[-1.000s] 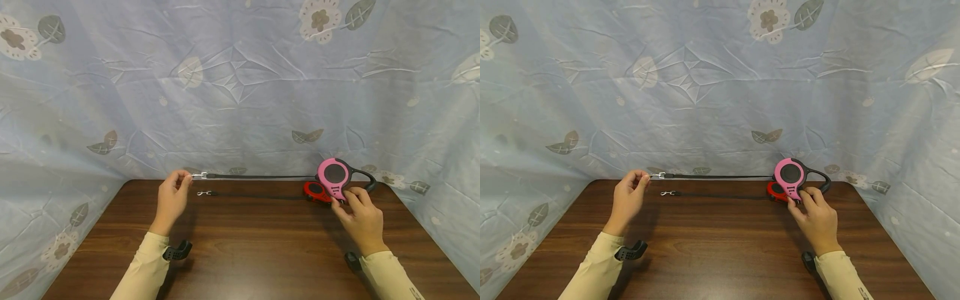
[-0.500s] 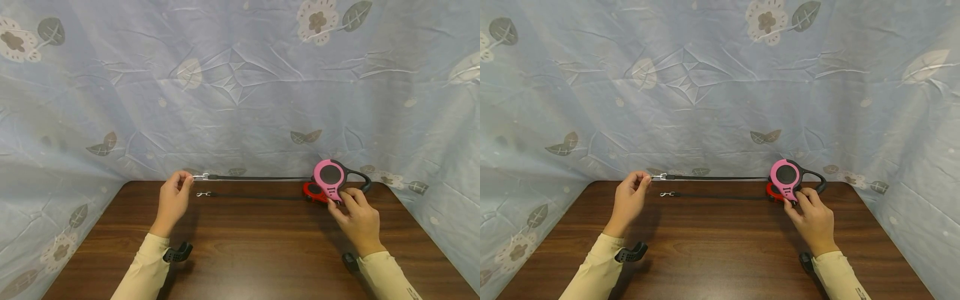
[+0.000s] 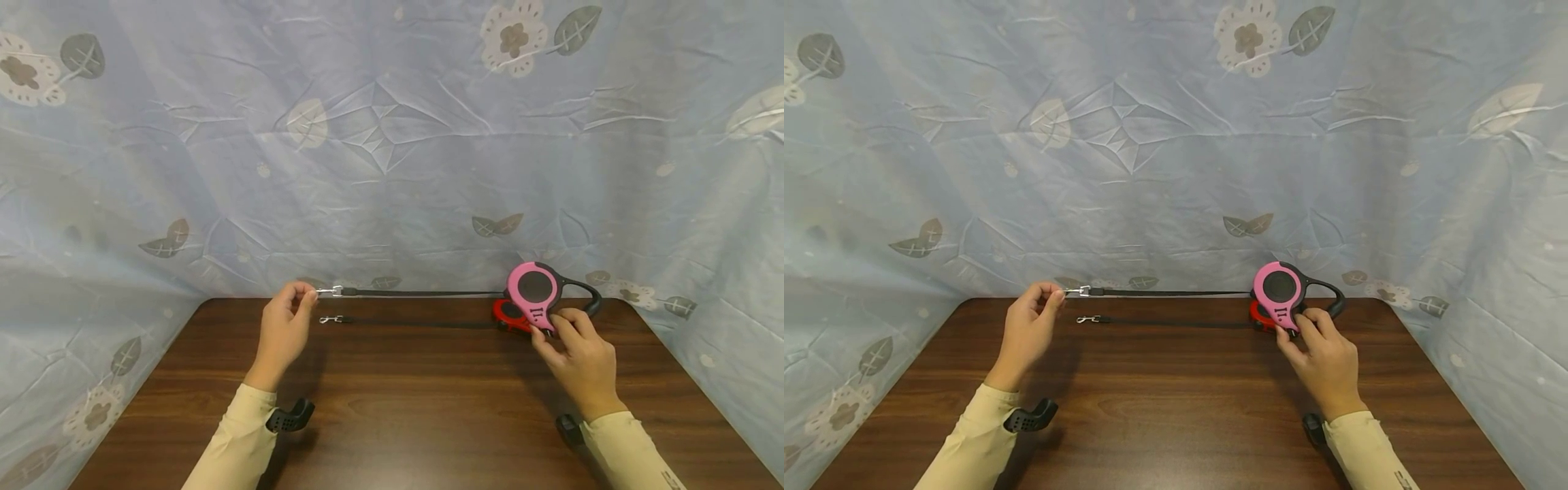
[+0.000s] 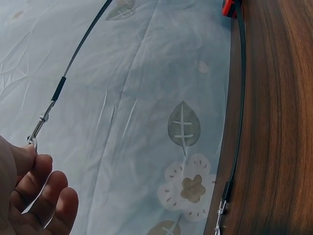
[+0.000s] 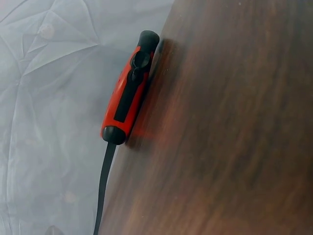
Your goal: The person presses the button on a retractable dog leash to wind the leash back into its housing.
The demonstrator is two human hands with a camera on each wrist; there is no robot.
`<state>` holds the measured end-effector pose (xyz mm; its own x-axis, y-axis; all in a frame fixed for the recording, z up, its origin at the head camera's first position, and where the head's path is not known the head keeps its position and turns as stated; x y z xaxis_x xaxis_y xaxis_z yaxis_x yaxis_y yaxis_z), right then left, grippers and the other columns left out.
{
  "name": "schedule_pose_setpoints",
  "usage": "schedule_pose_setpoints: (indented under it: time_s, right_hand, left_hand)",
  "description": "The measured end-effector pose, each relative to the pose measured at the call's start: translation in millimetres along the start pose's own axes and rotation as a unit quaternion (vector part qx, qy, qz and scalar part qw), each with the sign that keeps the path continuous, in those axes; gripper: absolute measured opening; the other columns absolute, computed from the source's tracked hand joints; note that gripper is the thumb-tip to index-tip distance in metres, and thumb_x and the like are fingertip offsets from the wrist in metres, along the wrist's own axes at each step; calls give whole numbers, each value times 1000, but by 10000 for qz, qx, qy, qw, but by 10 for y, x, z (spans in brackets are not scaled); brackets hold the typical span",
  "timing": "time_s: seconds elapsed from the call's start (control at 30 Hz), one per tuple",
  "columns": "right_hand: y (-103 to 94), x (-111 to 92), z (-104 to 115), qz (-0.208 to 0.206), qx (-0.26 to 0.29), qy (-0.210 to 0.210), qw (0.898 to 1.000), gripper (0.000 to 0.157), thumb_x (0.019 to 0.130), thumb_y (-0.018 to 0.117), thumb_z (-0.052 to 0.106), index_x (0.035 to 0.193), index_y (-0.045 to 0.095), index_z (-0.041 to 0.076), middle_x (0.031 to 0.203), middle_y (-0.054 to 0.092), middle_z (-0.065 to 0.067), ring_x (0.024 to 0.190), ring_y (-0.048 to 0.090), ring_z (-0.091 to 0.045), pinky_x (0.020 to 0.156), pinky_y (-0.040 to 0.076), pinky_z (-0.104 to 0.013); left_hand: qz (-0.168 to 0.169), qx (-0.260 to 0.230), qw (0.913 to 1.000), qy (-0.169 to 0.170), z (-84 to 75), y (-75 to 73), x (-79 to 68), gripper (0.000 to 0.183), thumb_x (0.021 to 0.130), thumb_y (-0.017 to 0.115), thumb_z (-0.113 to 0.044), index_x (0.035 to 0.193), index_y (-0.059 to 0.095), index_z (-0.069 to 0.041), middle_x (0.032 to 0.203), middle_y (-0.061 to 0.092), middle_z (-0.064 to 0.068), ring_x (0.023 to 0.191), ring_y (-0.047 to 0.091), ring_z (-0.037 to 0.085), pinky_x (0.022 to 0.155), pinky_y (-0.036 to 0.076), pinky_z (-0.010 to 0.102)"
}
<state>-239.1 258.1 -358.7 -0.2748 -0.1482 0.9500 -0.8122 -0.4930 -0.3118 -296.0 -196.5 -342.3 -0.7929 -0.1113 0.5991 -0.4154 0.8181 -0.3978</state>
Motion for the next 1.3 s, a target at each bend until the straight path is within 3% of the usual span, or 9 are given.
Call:
schedule_pose_setpoints:
  time_s: [1.3]
  right_hand:
    - [57,-4,112,143,242,-99,9996,38,86,63,38,87,68,1,86,60,-11,50,46,-11,38,40,-30]
  left_hand:
    - [382,148,9982,437,-148,126,-36,11,94,61,-22,94,64,-11,83,63,-1,72,58,10,63,47,27]
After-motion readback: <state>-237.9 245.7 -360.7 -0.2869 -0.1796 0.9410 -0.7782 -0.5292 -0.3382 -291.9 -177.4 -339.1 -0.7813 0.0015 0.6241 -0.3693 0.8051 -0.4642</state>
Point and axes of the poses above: each hand's wrist, its own x-axis towards the middle knuckle, its own y-axis out of the palm, z = x × y, the point moved 7 cm from there along x, towards the middle knuckle
